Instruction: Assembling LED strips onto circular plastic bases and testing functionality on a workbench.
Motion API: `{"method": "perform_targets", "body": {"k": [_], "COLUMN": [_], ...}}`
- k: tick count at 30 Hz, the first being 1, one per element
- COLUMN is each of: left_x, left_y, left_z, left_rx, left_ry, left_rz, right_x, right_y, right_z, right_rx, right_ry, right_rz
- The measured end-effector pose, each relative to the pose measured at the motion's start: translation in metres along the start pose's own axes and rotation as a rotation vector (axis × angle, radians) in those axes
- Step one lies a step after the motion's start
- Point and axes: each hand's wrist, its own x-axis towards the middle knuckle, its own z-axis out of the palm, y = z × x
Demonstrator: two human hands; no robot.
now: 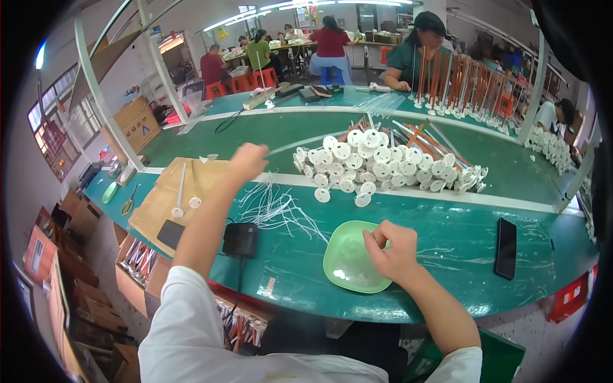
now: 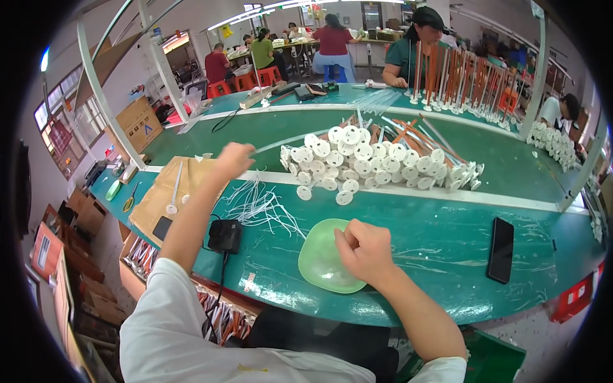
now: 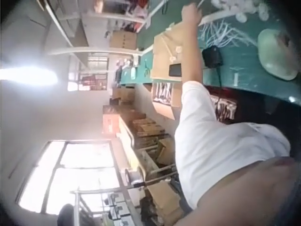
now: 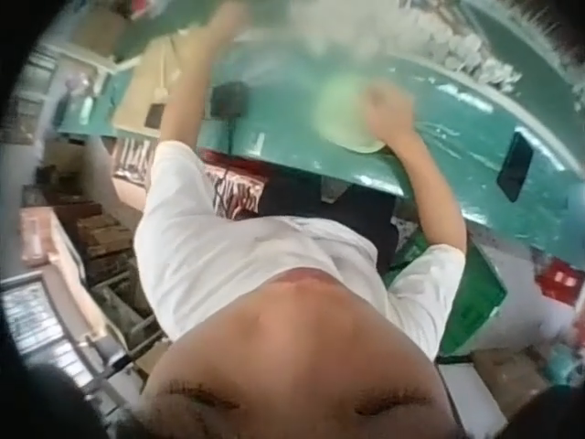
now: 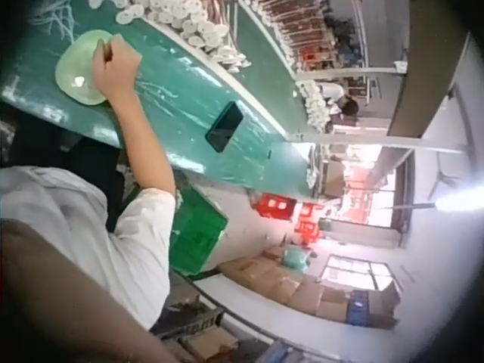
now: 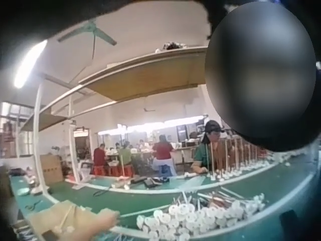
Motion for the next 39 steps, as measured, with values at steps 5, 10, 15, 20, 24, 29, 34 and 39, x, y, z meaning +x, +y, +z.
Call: {"method": "perform_targets", "body": {"k": [5, 10, 15, 20, 24, 29, 34, 39], "left_x": [-0.071, -0.099, -0.116, -0.117, -0.131, -0.137, -0.132, -0.134], "left_y": [0.021, 0.141, 0.202, 0.205, 0.2, 0.189, 0.182, 0.181], "left_z": [-0.065, -0.064, -0.043, -0.033, -0.033, -0.011, -0.007, -0.018], "left_rx": [-0.323, -0.367, -0.452, -0.495, -1.103, -2.059, -2.111, -2.07], "left_ry": [0.51, 0.722, 0.715, 0.654, 0.222, -0.441, -0.679, -0.77], "left_rz": [-0.035, 0.487, 0.691, 0.752, 0.525, 0.159, 0.127, 0.062], "right_x": [0.002, 0.003, 0.007, 0.003, -0.002, 0.001, 0.0, 0.001], "right_y": [-0.02, -0.014, -0.019, -0.01, -0.009, -0.006, -0.002, -0.009], "right_z": [-0.001, 0.002, 0.01, 0.01, 0.002, 0.003, 0.011, 0.014], "right_rx": [0.027, -0.014, 0.084, 0.025, -0.008, -0.095, -0.095, -0.025], "right_ry": [-0.055, -0.03, 0.007, 0.088, 0.094, 0.08, 0.035, -0.004], "right_rz": [-0.017, -0.161, -0.167, -0.364, -0.376, -0.54, -0.582, -0.607]}}
